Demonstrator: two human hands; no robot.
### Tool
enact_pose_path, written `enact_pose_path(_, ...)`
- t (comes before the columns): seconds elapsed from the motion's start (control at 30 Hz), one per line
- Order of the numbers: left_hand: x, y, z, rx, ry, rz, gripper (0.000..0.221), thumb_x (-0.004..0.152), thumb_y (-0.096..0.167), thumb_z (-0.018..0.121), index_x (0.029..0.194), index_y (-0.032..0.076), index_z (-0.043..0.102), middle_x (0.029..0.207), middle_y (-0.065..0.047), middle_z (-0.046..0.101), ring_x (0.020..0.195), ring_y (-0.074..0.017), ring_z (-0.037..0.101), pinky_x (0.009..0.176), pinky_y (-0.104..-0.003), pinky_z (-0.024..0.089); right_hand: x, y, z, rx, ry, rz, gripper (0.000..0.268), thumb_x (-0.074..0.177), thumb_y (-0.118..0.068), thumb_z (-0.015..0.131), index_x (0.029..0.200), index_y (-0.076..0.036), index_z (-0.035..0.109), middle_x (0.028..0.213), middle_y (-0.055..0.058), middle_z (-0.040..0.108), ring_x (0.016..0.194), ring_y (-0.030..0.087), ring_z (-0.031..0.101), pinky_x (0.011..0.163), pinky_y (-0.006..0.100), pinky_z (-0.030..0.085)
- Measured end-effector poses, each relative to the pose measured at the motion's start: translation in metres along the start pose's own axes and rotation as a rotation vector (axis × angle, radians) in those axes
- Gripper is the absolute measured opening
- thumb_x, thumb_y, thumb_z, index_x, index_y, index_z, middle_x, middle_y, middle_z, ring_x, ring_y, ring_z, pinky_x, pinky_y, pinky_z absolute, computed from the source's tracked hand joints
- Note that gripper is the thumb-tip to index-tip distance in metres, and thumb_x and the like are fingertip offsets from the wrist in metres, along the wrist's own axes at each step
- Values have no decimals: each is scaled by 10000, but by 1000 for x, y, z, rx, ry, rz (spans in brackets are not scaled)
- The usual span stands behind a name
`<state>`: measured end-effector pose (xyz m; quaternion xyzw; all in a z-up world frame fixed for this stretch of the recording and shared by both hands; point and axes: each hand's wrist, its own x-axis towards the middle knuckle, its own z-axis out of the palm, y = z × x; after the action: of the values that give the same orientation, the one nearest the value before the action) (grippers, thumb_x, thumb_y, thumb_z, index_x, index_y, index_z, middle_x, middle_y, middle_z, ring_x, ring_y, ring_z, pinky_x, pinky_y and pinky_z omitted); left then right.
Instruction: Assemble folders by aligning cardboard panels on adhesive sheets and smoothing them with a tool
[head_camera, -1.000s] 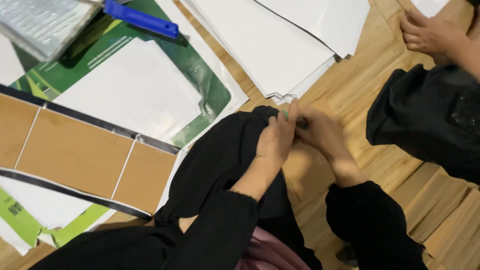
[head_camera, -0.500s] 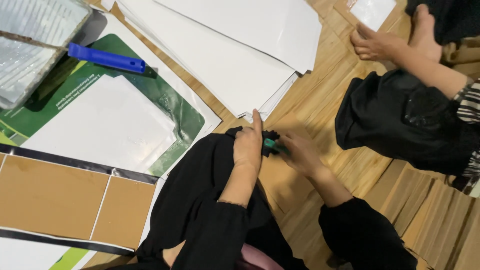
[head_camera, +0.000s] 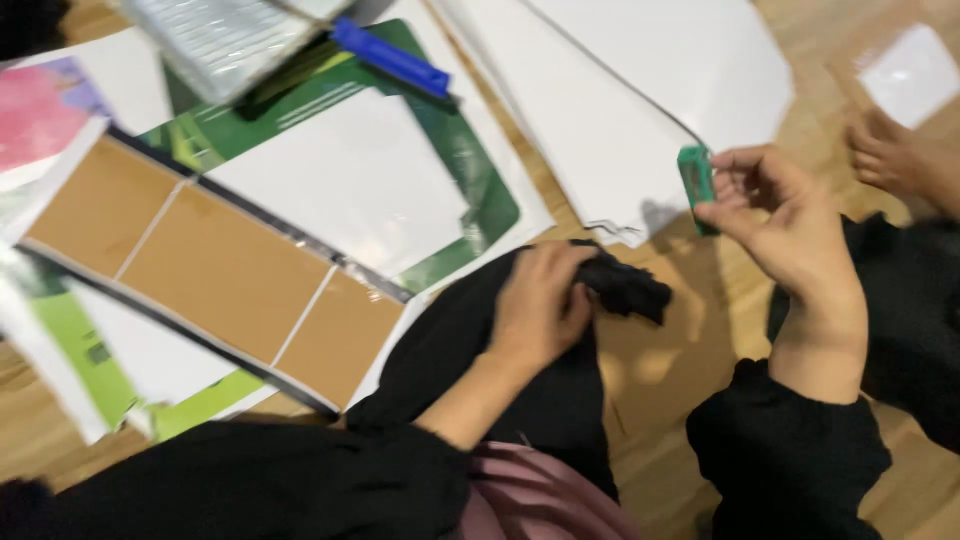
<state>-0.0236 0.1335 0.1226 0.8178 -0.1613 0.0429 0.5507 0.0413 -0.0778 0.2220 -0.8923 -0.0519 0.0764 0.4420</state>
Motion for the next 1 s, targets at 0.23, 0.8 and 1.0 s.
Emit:
enact_pose_path(0.23,-81,-121,-171,740,210,-734,624,759,244,652,1292,65,382,1311,-215,282,1215,-446,256,972,-593,251,88,-57,174,38,-225,-481,373,762,-232,717,1094,-87,627,869,106,598,800,257,594,703,355,480)
enact_pose_path(0.8,-99,-158,-224,901,-157,-1118,1094,518,141,854,1385,46,194,1401,-191,167,1233,-466,236,932,-414,430,94,-53,361,-539,-656,-659,262,722,-62,564,980,-102,593,833,90,552,816,296,572,701,428,486)
enact_pose_path(1.0,-107,-163,-222,921,-171,-1105,1110,503,155,854,1390,42,196,1401,-206,153,1232,-480,227,966,-494,360,59,-15,335,-783,-730,-680,180,781,-155,545,948,-223,546,864,-20,519,860,184,555,729,331,499)
